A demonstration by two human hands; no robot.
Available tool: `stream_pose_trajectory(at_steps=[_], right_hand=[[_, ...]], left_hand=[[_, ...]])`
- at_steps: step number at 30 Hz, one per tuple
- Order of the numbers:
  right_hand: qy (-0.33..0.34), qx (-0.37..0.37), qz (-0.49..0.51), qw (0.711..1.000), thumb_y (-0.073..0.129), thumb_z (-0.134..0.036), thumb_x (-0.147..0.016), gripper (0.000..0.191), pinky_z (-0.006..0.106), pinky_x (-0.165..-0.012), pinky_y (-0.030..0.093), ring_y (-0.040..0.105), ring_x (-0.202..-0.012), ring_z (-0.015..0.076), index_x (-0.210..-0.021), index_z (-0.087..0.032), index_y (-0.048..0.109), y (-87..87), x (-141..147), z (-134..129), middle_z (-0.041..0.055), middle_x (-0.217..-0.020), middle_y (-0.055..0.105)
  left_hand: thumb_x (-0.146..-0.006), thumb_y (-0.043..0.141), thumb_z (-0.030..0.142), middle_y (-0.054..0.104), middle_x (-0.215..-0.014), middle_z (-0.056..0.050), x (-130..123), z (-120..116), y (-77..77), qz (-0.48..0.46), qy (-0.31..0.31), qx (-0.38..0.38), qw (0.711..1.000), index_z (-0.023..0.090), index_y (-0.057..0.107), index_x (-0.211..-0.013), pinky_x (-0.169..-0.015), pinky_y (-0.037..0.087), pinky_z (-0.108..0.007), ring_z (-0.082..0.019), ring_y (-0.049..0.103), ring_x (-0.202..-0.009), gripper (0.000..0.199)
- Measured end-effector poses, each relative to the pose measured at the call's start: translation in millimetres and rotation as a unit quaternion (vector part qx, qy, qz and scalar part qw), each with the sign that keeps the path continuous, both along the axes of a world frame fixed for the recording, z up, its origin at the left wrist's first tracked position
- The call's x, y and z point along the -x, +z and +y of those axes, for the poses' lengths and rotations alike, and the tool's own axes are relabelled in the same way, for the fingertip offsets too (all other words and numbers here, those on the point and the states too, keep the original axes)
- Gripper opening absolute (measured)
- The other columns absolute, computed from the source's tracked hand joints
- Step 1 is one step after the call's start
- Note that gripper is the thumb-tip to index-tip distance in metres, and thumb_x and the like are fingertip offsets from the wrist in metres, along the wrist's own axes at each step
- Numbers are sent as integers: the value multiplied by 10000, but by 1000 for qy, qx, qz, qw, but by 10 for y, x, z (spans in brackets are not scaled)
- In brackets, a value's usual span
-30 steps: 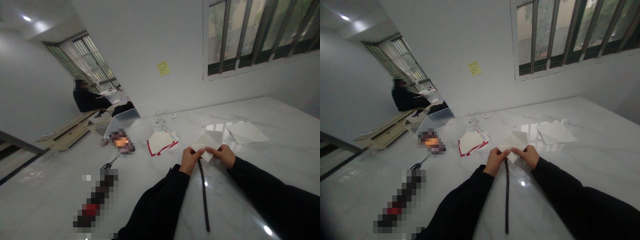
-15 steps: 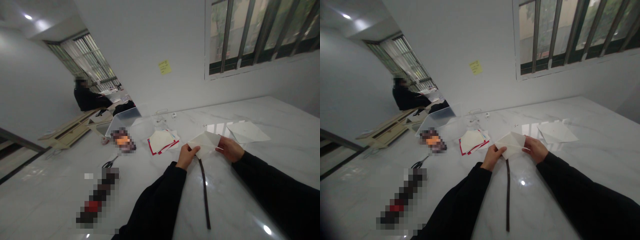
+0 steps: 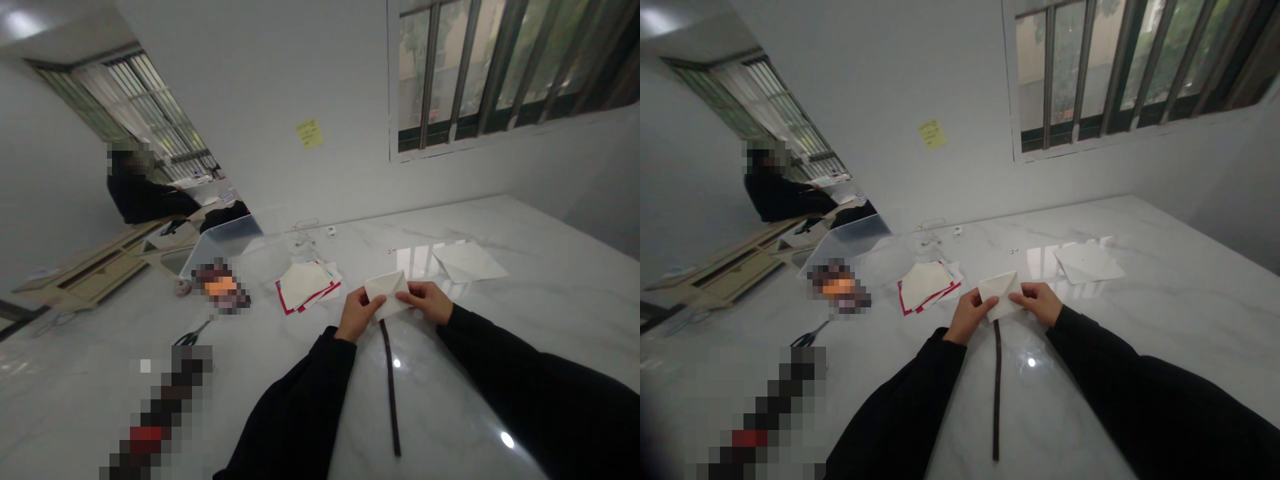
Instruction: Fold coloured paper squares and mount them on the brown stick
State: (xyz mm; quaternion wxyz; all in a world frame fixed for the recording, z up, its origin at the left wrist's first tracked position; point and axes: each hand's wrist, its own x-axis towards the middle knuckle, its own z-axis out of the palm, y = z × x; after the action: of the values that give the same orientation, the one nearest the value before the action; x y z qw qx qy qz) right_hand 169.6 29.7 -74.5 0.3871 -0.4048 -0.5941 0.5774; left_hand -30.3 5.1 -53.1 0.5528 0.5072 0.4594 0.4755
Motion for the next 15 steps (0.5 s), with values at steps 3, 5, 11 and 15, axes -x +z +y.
stream_pose_trajectory(at_steps=[3, 5, 11, 15], right_hand=[[-15, -1, -18, 1000, 678, -555, -744, 391, 293, -607, 505, 649, -696, 196, -852, -180, 713, 15, 3, -9, 48, -846, 730], [-27, 0, -22, 999, 684, -551, -739, 396, 278, -566, 484, 632, -650, 182, -876, -181, 719, 34, 6, -22, 37, -797, 721], [-36, 16, 19, 999, 707, -556, -717, 377, 273, -547, 474, 615, -610, 175, -837, -199, 722, 55, 23, -41, 18, -726, 697], [-72, 73, 93, 990, 562, -636, -809, 452, 280, -616, 512, 644, -700, 182, -851, -212, 713, 51, 23, -35, 42, -798, 702]], left_hand=[[-681, 789, 374, 727, -1056, -127, -6, -12, 24, -2, -5, 0, 1000, 117, 700, -1050, -845, 521, -371, -256, 685, -920, 458], [-685, 783, 389, 731, -1042, -128, -7, -15, 27, 1, -3, 0, 1000, 113, 705, -1035, -847, 521, -375, -259, 687, -913, 452], [-681, 780, 421, 734, -1022, -132, 11, 9, -8, 11, -2, -4, 1000, 105, 716, -1020, -841, 524, -382, -260, 687, -905, 469], [-679, 780, 426, 731, -1029, -140, 29, 14, -27, 14, -7, -4, 1000, 101, 720, -1024, -834, 523, -370, -257, 684, -904, 477]])
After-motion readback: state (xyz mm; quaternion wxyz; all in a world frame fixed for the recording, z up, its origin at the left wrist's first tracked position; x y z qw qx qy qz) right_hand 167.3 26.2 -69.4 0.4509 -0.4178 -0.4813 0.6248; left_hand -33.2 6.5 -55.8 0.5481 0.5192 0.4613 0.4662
